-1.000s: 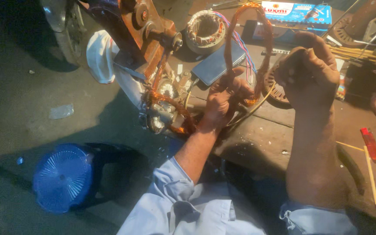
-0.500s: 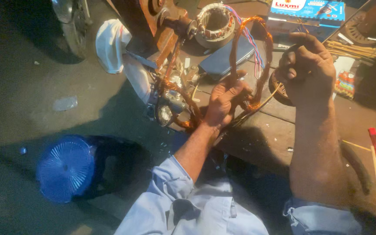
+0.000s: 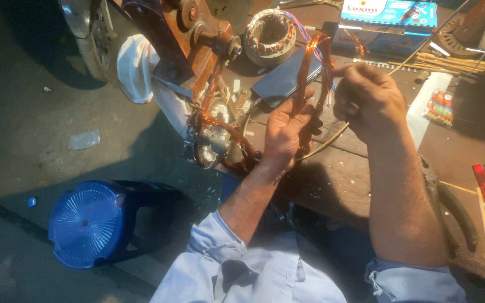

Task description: The person winds a bundle of copper wire by hand into a coil, repeatedly adjusting and tightening the loops. The person holds the wire with both hands and shapes it into a compact circular form.

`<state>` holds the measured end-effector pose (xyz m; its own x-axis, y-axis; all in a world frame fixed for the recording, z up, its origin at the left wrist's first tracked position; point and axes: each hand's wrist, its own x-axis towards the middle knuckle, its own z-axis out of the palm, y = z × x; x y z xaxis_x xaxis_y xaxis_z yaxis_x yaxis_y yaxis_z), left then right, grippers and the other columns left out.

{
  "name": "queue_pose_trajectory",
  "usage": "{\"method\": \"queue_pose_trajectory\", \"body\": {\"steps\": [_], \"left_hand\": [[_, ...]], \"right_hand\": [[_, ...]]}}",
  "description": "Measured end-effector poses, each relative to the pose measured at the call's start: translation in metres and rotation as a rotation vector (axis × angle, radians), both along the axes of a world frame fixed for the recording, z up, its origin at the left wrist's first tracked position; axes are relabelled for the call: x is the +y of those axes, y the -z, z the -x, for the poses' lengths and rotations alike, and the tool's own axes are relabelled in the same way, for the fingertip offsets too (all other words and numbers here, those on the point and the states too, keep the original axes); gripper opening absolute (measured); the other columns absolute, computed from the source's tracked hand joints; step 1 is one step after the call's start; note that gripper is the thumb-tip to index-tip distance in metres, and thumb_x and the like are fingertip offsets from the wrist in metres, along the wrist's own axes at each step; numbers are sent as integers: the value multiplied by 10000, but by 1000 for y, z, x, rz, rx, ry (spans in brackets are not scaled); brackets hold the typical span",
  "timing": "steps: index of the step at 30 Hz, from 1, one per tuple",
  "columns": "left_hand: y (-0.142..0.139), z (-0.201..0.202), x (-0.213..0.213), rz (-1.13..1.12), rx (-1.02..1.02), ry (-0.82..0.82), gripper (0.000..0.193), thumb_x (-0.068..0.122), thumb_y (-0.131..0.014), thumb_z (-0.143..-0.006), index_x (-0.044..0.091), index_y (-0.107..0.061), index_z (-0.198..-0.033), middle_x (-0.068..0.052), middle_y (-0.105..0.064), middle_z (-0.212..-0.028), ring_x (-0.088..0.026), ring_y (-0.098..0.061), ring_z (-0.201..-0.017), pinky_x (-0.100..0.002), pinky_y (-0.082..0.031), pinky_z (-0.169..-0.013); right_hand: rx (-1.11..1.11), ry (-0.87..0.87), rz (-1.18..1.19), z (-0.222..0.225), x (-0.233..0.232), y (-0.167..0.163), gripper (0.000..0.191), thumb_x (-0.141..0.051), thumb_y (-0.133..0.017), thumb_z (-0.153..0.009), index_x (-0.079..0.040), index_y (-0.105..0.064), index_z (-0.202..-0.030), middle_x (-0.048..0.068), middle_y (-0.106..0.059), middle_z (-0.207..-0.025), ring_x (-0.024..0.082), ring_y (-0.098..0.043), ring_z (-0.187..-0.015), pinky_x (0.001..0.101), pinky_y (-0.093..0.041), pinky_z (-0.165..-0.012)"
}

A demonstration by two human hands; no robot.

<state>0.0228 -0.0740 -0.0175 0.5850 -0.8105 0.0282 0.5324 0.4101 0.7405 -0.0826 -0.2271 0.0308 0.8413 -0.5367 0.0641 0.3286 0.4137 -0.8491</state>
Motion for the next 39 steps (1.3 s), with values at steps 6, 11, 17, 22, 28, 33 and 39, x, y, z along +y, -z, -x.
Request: {"method": "queue_pose_trajectory", "body": {"steps": [6,11,17,22,28,33,39], "left_hand": [[-9,2,10,34,50,18,321,120,-666,-1072,-11,-624,-1362,-42,-656,-895,-114,-616,-809,-241,-522,-738],[-17,10,22,51,122,69,330,160,-658,-1058,9,-624,-1350,14,-610,-821,-92,-588,-703,-236,-495,-556],[-14,7,27,-15,66,94,377,176,-637,-1045,16,-593,-1384,-31,-641,-870,-119,-630,-735,-262,-531,-633],[-11,7,26,44,80,123,378,184,-620,-1073,6,-575,-1404,-44,-651,-921,-128,-646,-790,-275,-545,-708],[-15,7,32,13,60,181,392,186,-597,-1083,2,-567,-1428,-54,-660,-929,-145,-652,-754,-277,-550,-671],[-15,9,27,-94,20,131,414,195,-608,-1006,105,-547,-1406,-48,-704,-972,-124,-661,-677,-252,-548,-584],[-9,8,33,-65,66,159,364,186,-621,-1050,31,-603,-1379,-37,-674,-968,-100,-652,-729,-261,-548,-613]], "right_hand": [[-101,132,-75,8,-4,-11,256,-265,-584,-1169,-17,-646,-1147,61,-564,-775,122,-404,-541,289,-316,-512],[-164,103,-86,12,17,-10,253,-268,-571,-1173,-27,-649,-1187,83,-574,-737,136,-437,-530,305,-352,-553],[-85,154,-114,20,48,15,235,-86,-633,-1058,-8,-640,-1279,71,-611,-887,183,-602,-817,360,-528,-779],[-53,66,-182,20,54,20,248,-105,-624,-1032,2,-653,-1254,68,-631,-859,175,-632,-779,368,-561,-718],[111,73,-5,16,59,18,218,-120,-704,-984,-6,-712,-1170,37,-661,-889,121,-621,-770,307,-539,-682],[233,27,177,22,58,15,183,-124,-725,-992,27,-698,-1091,66,-718,-917,124,-634,-769,286,-507,-691],[45,17,104,23,60,18,122,-97,-683,-1029,8,-693,-1091,84,-707,-928,171,-676,-832,324,-562,-777]]}}
